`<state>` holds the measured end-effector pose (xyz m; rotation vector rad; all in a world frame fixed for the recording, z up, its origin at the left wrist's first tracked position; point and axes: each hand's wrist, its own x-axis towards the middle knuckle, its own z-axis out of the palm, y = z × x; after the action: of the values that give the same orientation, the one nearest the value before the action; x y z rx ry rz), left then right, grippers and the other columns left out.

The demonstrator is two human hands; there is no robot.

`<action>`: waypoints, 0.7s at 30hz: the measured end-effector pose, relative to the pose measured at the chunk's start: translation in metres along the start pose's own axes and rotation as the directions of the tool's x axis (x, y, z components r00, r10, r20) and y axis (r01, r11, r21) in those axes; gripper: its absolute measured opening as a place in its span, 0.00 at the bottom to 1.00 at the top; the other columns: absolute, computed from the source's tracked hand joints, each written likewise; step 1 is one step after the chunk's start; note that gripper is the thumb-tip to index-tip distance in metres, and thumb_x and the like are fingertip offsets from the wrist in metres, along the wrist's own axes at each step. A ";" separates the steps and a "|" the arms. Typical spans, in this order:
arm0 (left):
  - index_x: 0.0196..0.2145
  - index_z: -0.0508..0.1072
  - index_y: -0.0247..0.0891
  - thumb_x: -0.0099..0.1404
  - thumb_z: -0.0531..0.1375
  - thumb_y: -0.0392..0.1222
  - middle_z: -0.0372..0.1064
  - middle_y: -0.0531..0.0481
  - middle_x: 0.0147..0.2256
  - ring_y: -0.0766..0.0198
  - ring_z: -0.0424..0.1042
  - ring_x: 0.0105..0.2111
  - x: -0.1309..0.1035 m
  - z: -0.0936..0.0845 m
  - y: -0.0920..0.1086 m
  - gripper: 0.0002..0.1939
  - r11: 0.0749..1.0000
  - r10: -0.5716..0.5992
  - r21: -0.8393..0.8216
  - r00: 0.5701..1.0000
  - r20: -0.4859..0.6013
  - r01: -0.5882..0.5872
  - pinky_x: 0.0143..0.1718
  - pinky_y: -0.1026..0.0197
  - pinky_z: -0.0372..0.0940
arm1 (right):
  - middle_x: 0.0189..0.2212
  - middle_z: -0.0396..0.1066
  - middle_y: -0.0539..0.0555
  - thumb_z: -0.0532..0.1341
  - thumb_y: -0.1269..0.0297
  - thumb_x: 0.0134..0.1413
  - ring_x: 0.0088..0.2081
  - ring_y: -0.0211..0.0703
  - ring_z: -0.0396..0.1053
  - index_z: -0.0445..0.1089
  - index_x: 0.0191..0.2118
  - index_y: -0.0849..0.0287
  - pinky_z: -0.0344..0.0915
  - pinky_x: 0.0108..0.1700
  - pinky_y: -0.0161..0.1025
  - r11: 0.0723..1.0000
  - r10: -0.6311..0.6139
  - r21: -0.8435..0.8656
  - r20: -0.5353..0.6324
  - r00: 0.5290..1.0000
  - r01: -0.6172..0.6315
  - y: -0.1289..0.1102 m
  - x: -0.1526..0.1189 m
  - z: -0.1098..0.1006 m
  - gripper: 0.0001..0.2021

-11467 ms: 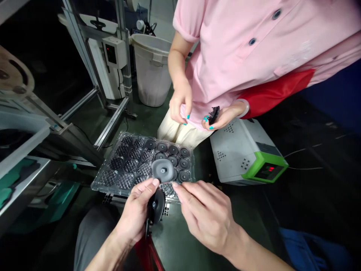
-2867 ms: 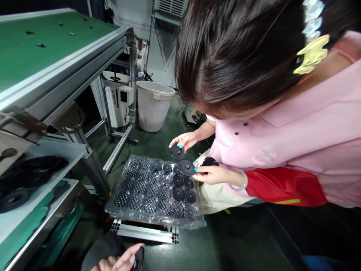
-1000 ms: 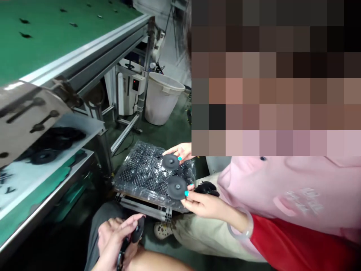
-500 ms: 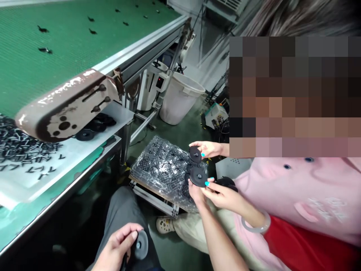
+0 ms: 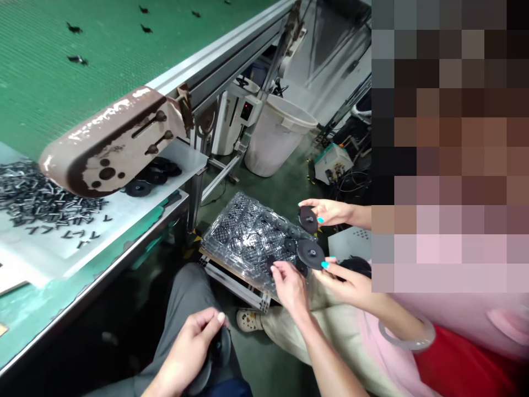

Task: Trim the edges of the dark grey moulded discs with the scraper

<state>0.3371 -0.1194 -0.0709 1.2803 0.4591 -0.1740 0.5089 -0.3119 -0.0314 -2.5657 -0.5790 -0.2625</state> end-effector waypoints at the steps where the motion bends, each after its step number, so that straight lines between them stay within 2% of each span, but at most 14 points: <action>1: 0.30 0.76 0.37 0.67 0.60 0.68 0.63 0.53 0.25 0.63 0.59 0.27 0.002 0.005 0.009 0.28 0.999 0.041 0.032 0.999 -0.002 -0.040 0.31 0.62 0.57 | 0.33 0.77 0.53 0.56 0.55 0.73 0.32 0.42 0.74 0.75 0.40 0.58 0.71 0.36 0.39 0.999 -0.021 0.032 0.029 0.999 0.020 -0.008 -0.008 0.001 0.15; 4: 0.38 0.77 0.39 0.71 0.59 0.61 0.68 0.51 0.30 0.60 0.65 0.34 0.005 0.016 0.034 0.22 0.992 0.116 0.054 0.993 0.017 -0.117 0.39 0.60 0.61 | 0.36 0.76 0.52 0.56 0.60 0.73 0.36 0.43 0.75 0.75 0.43 0.55 0.69 0.40 0.38 0.985 -0.113 0.140 0.094 0.989 0.100 -0.045 -0.031 0.000 0.11; 7: 0.40 0.76 0.39 0.74 0.56 0.58 0.69 0.52 0.31 0.59 0.67 0.36 0.005 0.020 0.051 0.20 0.972 0.222 0.067 0.974 0.048 -0.225 0.43 0.60 0.62 | 0.37 0.75 0.54 0.56 0.65 0.73 0.39 0.45 0.74 0.74 0.45 0.57 0.67 0.42 0.40 0.965 -0.203 0.178 0.057 0.978 0.190 -0.079 -0.040 -0.007 0.09; 9: 0.36 0.76 0.38 0.74 0.57 0.57 0.69 0.52 0.32 0.60 0.66 0.35 0.003 0.019 0.057 0.19 0.961 0.269 0.053 0.963 0.030 -0.270 0.41 0.61 0.61 | 0.37 0.74 0.55 0.56 0.67 0.73 0.39 0.46 0.73 0.73 0.46 0.58 0.67 0.42 0.42 0.954 -0.257 0.163 0.006 0.966 0.253 -0.092 -0.039 -0.012 0.08; 12: 0.26 0.73 0.38 0.73 0.58 0.57 0.66 0.53 0.24 0.63 0.61 0.28 -0.001 0.014 0.064 0.23 0.965 0.261 -0.019 0.965 -0.019 -0.261 0.34 0.61 0.58 | 0.38 0.73 0.55 0.58 0.68 0.73 0.39 0.45 0.72 0.74 0.49 0.57 0.68 0.42 0.41 0.927 -0.297 0.226 -0.046 0.954 0.299 -0.100 -0.032 -0.021 0.07; 14: 0.20 0.70 0.39 0.73 0.57 0.58 0.64 0.52 0.20 0.64 0.59 0.25 -0.005 0.009 0.069 0.28 0.967 0.245 -0.071 0.969 -0.022 -0.246 0.32 0.61 0.56 | 0.37 0.72 0.54 0.59 0.66 0.73 0.37 0.42 0.71 0.73 0.53 0.57 0.69 0.40 0.39 0.902 -0.232 0.360 -0.066 0.970 0.240 -0.100 -0.029 -0.027 0.09; 16: 0.19 0.70 0.39 0.73 0.56 0.58 0.65 0.51 0.19 0.64 0.58 0.24 -0.009 0.005 0.074 0.28 0.969 0.221 -0.113 0.975 0.004 -0.219 0.31 0.61 0.56 | 0.36 0.72 0.53 0.59 0.62 0.73 0.35 0.41 0.71 0.71 0.56 0.58 0.70 0.38 0.37 0.848 -0.107 0.522 0.008 0.994 0.088 -0.100 -0.027 -0.032 0.12; 17: 0.21 0.71 0.38 0.72 0.56 0.58 0.66 0.51 0.19 0.64 0.58 0.23 -0.011 0.003 0.077 0.27 0.970 0.205 -0.141 0.979 0.025 -0.199 0.30 0.61 0.55 | 0.34 0.71 0.52 0.58 0.59 0.74 0.33 0.40 0.70 0.72 0.54 0.59 0.69 0.36 0.36 0.808 -0.059 0.590 0.089 0.994 -0.005 -0.099 -0.027 -0.034 0.12; 19: 0.24 0.73 0.38 0.71 0.58 0.58 0.67 0.51 0.18 0.65 0.58 0.21 -0.014 0.001 0.082 0.25 0.967 0.178 -0.199 0.982 0.071 -0.161 0.27 0.61 0.53 | 0.30 0.71 0.51 0.58 0.54 0.74 0.29 0.39 0.67 0.74 0.47 0.59 0.67 0.32 0.34 0.718 -0.017 0.675 0.260 0.966 -0.169 -0.100 -0.027 -0.037 0.14; 21: 0.25 0.73 0.38 0.71 0.59 0.58 0.68 0.52 0.18 0.65 0.57 0.20 -0.016 0.001 0.086 0.24 0.959 0.174 -0.243 0.980 0.098 -0.146 0.26 0.62 0.52 | 0.27 0.69 0.49 0.57 0.52 0.74 0.26 0.37 0.64 0.73 0.39 0.59 0.63 0.28 0.33 0.666 -0.014 0.707 0.330 0.944 -0.237 -0.102 -0.028 -0.039 0.17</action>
<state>0.3550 -0.0972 0.0119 1.0625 0.2632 -0.0562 0.4351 -0.2609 0.0379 -1.8148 -0.4918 0.3764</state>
